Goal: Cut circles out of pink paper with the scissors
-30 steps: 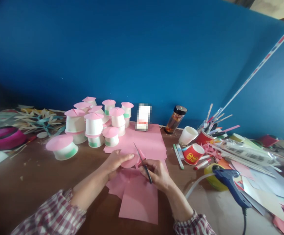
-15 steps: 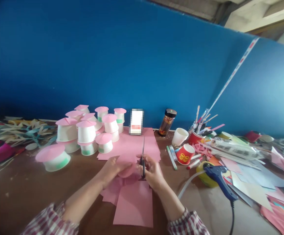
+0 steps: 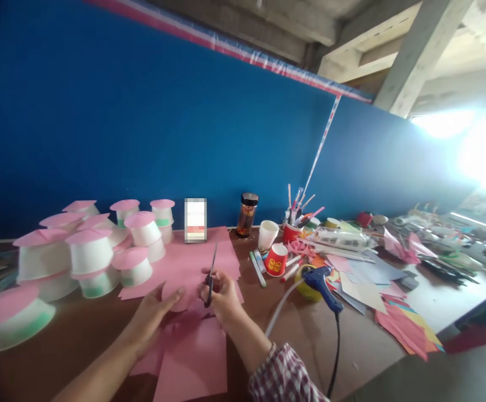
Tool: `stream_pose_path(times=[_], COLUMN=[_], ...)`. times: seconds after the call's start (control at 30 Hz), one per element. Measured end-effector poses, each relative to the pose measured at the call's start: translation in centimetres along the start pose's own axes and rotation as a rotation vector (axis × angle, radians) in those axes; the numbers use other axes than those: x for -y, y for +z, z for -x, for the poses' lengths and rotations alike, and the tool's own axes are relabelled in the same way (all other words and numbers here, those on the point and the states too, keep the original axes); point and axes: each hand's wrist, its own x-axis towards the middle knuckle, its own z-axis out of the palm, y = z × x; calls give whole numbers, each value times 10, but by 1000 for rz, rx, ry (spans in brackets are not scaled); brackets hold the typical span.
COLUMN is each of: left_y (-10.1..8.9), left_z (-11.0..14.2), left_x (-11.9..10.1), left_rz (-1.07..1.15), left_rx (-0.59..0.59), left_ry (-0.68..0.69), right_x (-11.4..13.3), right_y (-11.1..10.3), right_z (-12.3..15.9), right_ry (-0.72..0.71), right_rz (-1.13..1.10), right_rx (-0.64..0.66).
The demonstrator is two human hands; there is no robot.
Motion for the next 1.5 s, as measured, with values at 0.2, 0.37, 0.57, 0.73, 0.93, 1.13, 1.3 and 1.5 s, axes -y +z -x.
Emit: stream_pose_path(times=[0.2, 0.37, 0.57, 0.73, 0.93, 1.13, 1.3, 1.5], left_y=[0, 0, 1, -4, -2, -5, -11, -13], left_z=[-5, -5, -5, -10, -13, -13, -12, -11], left_x=[17, 15, 11, 19, 21, 20, 14, 5], left_rz=[-61, -85, -163, -138, -147, -58, 149, 174], left_rx=[-90, -142, -100, -53, -116, -126, -80, -220], left_ry=[10, 128, 157, 162, 167, 120, 59, 77], right_x=[0, -2, -6, -7, -3, -2, 5, 6], right_y=[-1, -1, -4, -4, -2, -3, -3, -2], right_z=[0, 2, 1, 2, 4, 6, 10, 10], right_ry=[-3, -21, -53, -56, -48, -48, 0, -1], right_rz=[68, 201, 362, 354, 379, 372, 381, 500], right_rx=[-27, -36, -19, -31, -46, -4, 111, 174])
